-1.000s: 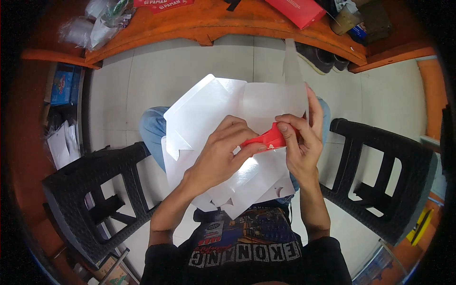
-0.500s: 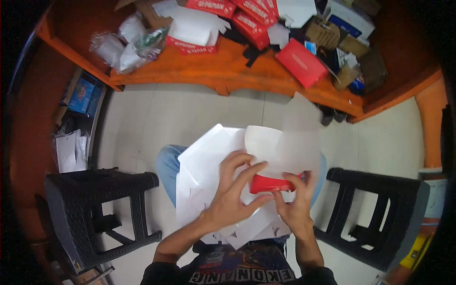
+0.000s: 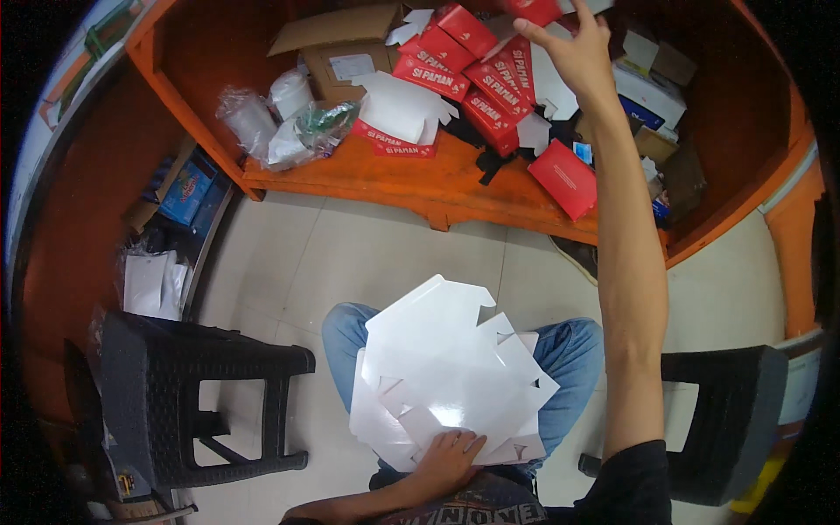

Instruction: The person sits cross-legged on the floor and assembles small white cardboard boxes by folding the flaps and inserting red rectangular inserts into them. The person repeatedly picks up a flat white box, folds it into shape, places a red insert inside, and sets the completed box aside on a nearby table.

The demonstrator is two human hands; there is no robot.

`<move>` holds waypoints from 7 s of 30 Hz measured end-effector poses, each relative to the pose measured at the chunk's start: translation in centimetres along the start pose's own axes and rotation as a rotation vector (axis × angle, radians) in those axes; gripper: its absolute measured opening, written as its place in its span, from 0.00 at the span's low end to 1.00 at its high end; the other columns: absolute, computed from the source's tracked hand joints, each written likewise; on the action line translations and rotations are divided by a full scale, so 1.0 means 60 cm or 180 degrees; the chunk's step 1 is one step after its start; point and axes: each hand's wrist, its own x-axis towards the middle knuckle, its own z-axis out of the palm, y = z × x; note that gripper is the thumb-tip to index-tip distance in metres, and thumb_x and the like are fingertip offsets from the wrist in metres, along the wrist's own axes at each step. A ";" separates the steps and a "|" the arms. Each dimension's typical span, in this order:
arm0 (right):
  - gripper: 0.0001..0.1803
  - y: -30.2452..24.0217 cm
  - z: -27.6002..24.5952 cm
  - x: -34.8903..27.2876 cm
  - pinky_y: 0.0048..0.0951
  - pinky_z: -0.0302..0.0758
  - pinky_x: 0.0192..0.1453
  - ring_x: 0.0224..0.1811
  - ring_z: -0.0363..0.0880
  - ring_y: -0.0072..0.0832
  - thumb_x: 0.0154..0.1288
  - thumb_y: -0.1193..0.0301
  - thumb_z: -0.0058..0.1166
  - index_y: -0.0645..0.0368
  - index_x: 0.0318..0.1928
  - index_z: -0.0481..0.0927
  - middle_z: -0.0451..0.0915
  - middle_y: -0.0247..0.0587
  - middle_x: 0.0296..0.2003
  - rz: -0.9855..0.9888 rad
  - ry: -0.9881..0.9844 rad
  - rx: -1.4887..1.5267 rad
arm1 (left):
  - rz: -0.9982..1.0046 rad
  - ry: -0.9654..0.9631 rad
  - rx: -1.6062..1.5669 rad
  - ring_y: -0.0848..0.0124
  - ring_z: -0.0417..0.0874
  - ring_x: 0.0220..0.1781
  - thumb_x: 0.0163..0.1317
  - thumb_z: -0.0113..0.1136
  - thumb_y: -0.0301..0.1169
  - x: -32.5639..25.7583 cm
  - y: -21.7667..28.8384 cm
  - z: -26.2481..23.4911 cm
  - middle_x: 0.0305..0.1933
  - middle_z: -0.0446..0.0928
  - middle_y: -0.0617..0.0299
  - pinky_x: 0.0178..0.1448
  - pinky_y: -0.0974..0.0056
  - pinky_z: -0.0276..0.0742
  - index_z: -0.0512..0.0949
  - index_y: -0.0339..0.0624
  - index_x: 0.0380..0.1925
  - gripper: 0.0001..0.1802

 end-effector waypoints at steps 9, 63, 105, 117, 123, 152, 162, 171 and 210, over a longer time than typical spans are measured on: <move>0.35 -0.009 -0.082 -0.393 0.35 0.78 0.62 0.65 0.78 0.36 0.64 0.70 0.71 0.59 0.69 0.71 0.77 0.43 0.64 0.0736 -0.2553 0.0970 | 0.0242 -0.0042 -0.0240 0.52 0.81 0.51 0.62 0.63 0.29 0.003 0.038 -0.072 0.47 0.80 0.53 0.51 0.52 0.81 0.79 0.39 0.41 0.10; 0.11 -0.089 -0.277 -0.584 0.65 0.44 0.81 0.63 0.78 0.46 0.54 0.79 0.68 0.55 0.39 0.86 0.85 0.39 0.47 0.0375 -0.2085 0.0150 | 0.0089 0.0820 -0.1566 0.52 0.85 0.32 0.72 0.62 0.32 0.074 -0.028 -0.365 0.32 0.84 0.49 0.39 0.56 0.78 0.80 0.36 0.41 0.09; 0.11 -0.056 -0.261 -0.651 0.33 0.78 0.46 0.37 0.86 0.39 0.75 0.71 0.56 0.66 0.49 0.84 0.86 0.52 0.37 0.2197 -0.2594 0.0473 | -0.0024 0.2972 -0.2976 0.57 0.68 0.73 0.75 0.49 0.19 0.090 -0.054 -0.174 0.67 0.66 0.47 0.73 0.59 0.67 0.65 0.35 0.72 0.26; 0.11 -0.064 -0.241 -0.633 0.37 0.75 0.47 0.31 0.81 0.43 0.69 0.72 0.61 0.61 0.49 0.87 0.86 0.51 0.35 0.1885 -0.2696 -0.0088 | -0.0313 0.2883 -0.1691 0.52 0.72 0.70 0.68 0.62 0.21 0.140 -0.033 -0.191 0.72 0.64 0.43 0.60 0.56 0.78 0.83 0.35 0.43 0.06; 0.12 -0.055 -0.245 -0.622 0.40 0.69 0.58 0.32 0.80 0.36 0.68 0.71 0.64 0.62 0.49 0.87 0.86 0.45 0.33 0.1515 -0.2896 -0.0042 | -0.0165 0.2678 -0.1636 0.53 0.75 0.66 0.70 0.60 0.22 0.143 -0.040 -0.157 0.71 0.65 0.47 0.60 0.56 0.79 0.84 0.38 0.48 0.09; 0.49 -0.111 -0.222 -0.580 0.43 0.63 0.78 0.77 0.63 0.43 0.60 0.67 0.74 0.61 0.77 0.59 0.64 0.52 0.74 0.2753 -0.1699 0.3282 | -0.0471 0.2496 -0.3055 0.57 0.63 0.78 0.65 0.63 0.21 0.139 -0.016 -0.128 0.75 0.62 0.44 0.77 0.53 0.61 0.50 0.41 0.79 0.46; 0.31 -0.026 -0.222 -0.721 0.45 0.71 0.72 0.70 0.70 0.49 0.62 0.77 0.63 0.53 0.67 0.75 0.73 0.45 0.67 0.0880 -0.3475 -0.0382 | -0.1418 0.1550 -0.4100 0.68 0.84 0.46 0.67 0.49 0.17 0.091 -0.042 -0.245 0.59 0.76 0.50 0.45 0.64 0.87 0.59 0.32 0.73 0.33; 0.11 -0.027 -0.221 -0.637 0.40 0.78 0.59 0.48 0.85 0.44 0.75 0.78 0.51 0.63 0.54 0.79 0.85 0.51 0.48 0.2015 -0.3409 0.0568 | 0.0468 0.1725 -0.1624 0.45 0.46 0.86 0.70 0.63 0.31 0.048 -0.087 -0.257 0.84 0.51 0.50 0.83 0.41 0.53 0.68 0.51 0.74 0.32; 0.12 -0.071 -0.284 -0.584 0.37 0.81 0.50 0.41 0.83 0.34 0.68 0.78 0.60 0.60 0.51 0.77 0.83 0.52 0.44 0.0600 -0.0236 0.1955 | -0.0217 0.2159 -0.0781 0.60 0.76 0.41 0.64 0.70 0.30 0.066 -0.054 -0.355 0.30 0.79 0.56 0.49 0.59 0.72 0.84 0.34 0.32 0.09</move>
